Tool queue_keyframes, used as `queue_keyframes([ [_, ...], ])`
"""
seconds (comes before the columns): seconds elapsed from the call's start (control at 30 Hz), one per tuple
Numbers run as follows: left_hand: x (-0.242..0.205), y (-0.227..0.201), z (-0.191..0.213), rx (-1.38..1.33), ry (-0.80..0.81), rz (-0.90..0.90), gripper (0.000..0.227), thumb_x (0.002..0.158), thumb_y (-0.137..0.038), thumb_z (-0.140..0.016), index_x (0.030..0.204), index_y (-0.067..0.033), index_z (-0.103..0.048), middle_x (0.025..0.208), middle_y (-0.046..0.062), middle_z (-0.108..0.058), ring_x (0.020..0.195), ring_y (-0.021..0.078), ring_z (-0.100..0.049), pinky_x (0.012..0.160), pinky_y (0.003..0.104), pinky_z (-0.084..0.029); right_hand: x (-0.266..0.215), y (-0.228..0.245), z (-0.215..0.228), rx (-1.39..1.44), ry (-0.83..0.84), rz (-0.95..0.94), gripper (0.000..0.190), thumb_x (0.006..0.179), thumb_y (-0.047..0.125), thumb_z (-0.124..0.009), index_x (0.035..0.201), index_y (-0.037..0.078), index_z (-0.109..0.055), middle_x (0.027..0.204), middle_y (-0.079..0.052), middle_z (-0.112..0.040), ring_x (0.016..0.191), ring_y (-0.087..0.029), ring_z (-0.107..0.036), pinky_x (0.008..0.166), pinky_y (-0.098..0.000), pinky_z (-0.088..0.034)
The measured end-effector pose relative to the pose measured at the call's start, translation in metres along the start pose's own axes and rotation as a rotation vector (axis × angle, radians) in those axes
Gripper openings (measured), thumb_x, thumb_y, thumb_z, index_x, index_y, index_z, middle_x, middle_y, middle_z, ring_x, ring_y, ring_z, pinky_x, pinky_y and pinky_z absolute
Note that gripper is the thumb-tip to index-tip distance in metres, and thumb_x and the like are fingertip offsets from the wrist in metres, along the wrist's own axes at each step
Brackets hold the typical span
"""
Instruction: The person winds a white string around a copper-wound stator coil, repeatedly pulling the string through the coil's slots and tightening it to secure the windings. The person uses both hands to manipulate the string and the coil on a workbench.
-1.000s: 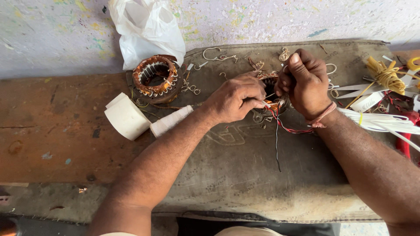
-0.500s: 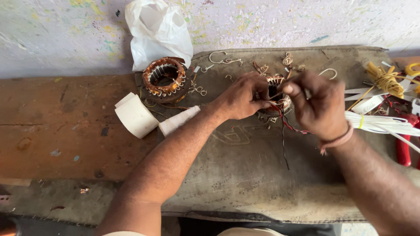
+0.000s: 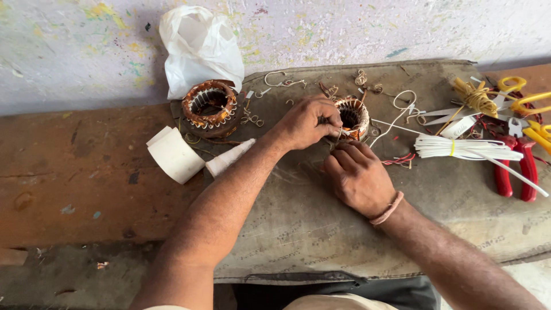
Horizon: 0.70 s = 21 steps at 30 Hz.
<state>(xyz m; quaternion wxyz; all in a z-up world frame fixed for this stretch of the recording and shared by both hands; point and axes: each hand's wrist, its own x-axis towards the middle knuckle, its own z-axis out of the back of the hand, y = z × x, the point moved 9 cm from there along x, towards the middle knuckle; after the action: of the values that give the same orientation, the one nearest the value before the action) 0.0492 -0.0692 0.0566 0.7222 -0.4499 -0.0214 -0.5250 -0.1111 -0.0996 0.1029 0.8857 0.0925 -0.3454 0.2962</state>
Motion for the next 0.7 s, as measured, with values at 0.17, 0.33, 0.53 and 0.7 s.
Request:
queue_keyframes([
  [0.17,-0.002,0.002,0.005,-0.007,-0.012,0.010,0.017,0.077,-0.010,-0.088,0.088,-0.0074,-0.075,0.094,0.003,-0.076,0.098,0.0189,-0.071,0.088,0.034,-0.057,0.000,-0.005,0.003,0.152,-0.011,-0.074,0.019,0.083,0.008,-0.075,0.084,0.002,-0.057,0.091,-0.015,-0.068,0.087,-0.033,-0.067,0.077,-0.0433,-0.052],
  [0.33,0.001,0.005,0.000,-0.034,-0.010,0.009,0.016,0.078,-0.012,-0.088,0.085,-0.0083,-0.075,0.092,0.001,-0.077,0.097,0.0172,-0.071,0.088,0.033,-0.058,-0.008,-0.013,-0.004,0.176,-0.029,-0.079,0.018,0.085,0.010,-0.074,0.087,0.001,-0.058,0.091,-0.014,-0.068,0.087,-0.032,-0.065,0.078,-0.0426,-0.051],
  [0.53,-0.004,0.004,0.000,-0.005,-0.005,0.004,0.017,0.081,-0.019,-0.087,0.088,-0.0092,-0.075,0.094,0.002,-0.077,0.100,0.0182,-0.071,0.092,0.035,-0.057,-0.008,-0.001,-0.029,-0.131,0.140,-0.037,0.016,0.081,0.012,-0.072,0.084,0.005,-0.058,0.085,-0.012,-0.065,0.086,-0.029,-0.065,0.079,-0.0422,-0.051],
  [0.7,-0.012,-0.017,-0.001,0.094,-0.053,-0.133,0.037,0.082,-0.036,-0.087,0.108,-0.0121,-0.076,0.111,0.007,-0.074,0.112,0.0237,-0.066,0.105,0.041,-0.048,-0.009,-0.001,-0.021,-0.069,0.066,-0.096,0.016,0.082,0.013,-0.073,0.086,0.005,-0.059,0.083,-0.011,-0.064,0.082,-0.029,-0.064,0.073,-0.0419,-0.050],
])
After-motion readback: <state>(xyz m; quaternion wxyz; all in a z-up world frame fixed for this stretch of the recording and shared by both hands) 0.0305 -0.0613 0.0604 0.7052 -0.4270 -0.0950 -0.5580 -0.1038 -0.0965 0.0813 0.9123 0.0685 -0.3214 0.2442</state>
